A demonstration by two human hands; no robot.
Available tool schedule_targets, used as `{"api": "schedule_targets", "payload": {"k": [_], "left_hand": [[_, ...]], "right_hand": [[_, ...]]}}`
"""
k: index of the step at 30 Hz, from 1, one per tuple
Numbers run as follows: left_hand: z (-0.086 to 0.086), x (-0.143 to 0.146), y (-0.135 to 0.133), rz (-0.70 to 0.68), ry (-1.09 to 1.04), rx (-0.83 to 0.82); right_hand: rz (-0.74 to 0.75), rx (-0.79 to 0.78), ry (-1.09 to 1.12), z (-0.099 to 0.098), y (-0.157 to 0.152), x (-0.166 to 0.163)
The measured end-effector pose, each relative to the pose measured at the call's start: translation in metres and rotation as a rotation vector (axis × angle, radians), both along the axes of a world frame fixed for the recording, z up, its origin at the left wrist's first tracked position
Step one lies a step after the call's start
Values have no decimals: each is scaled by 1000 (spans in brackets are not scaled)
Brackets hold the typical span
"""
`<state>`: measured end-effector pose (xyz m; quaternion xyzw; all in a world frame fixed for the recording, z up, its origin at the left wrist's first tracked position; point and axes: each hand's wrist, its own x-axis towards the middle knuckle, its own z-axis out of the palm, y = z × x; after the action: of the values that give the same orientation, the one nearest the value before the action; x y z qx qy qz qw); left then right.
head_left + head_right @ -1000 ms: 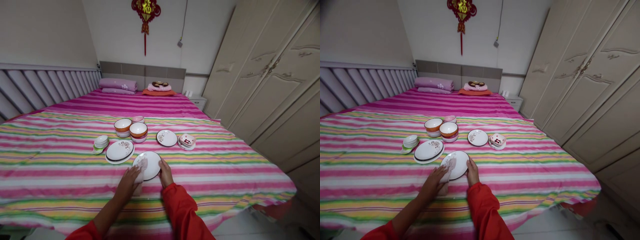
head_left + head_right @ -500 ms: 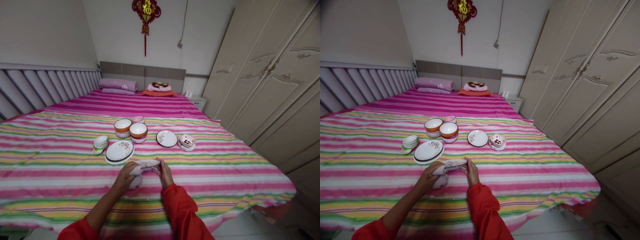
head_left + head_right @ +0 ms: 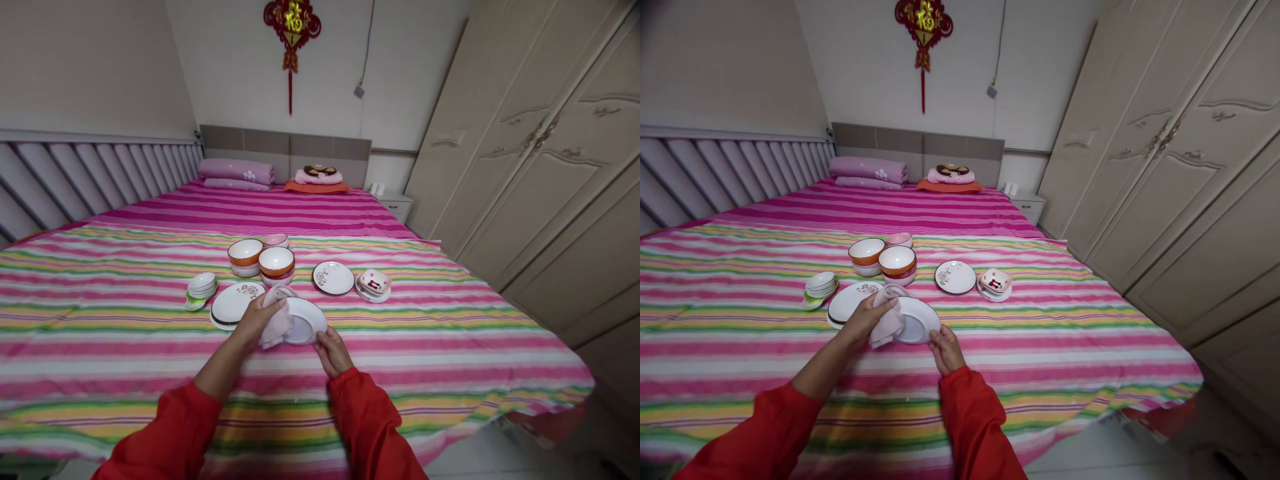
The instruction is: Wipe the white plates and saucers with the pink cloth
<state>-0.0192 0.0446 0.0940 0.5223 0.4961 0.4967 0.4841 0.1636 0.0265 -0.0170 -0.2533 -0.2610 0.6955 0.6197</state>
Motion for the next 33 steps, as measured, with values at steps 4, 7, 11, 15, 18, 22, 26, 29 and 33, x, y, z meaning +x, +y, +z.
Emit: {"api": "schedule_targets", "payload": {"k": [4, 7, 11, 15, 18, 22, 26, 29, 33], "left_hand": [[-15, 13, 25, 125, 206, 111], [-31, 28, 36, 129, 483, 290], [-50, 48, 39, 41, 867, 344], [-59, 63, 31, -135, 1069, 393], [-62, 69, 16, -270, 1121, 523], [-66, 73, -3, -362, 1161, 671], [-64, 78, 3, -328, 1182, 640], [-59, 80, 20, -273, 1171, 548], [-58, 70, 37, -181, 1166, 371]], "right_hand": [[14, -10, -9, 4, -1, 1], [23, -22, 2, 5, -1, 2], [18, -42, 0, 4, 0, 4], [1, -50, 6, 1, 3, 3], [-46, -44, -5, -3, 6, 1], [-77, -65, -21, -9, 8, 0], [-79, -61, -13, -7, 9, 1], [-57, -50, 5, -1, 8, 1], [-11, -43, -2, 4, 7, 1]]}}
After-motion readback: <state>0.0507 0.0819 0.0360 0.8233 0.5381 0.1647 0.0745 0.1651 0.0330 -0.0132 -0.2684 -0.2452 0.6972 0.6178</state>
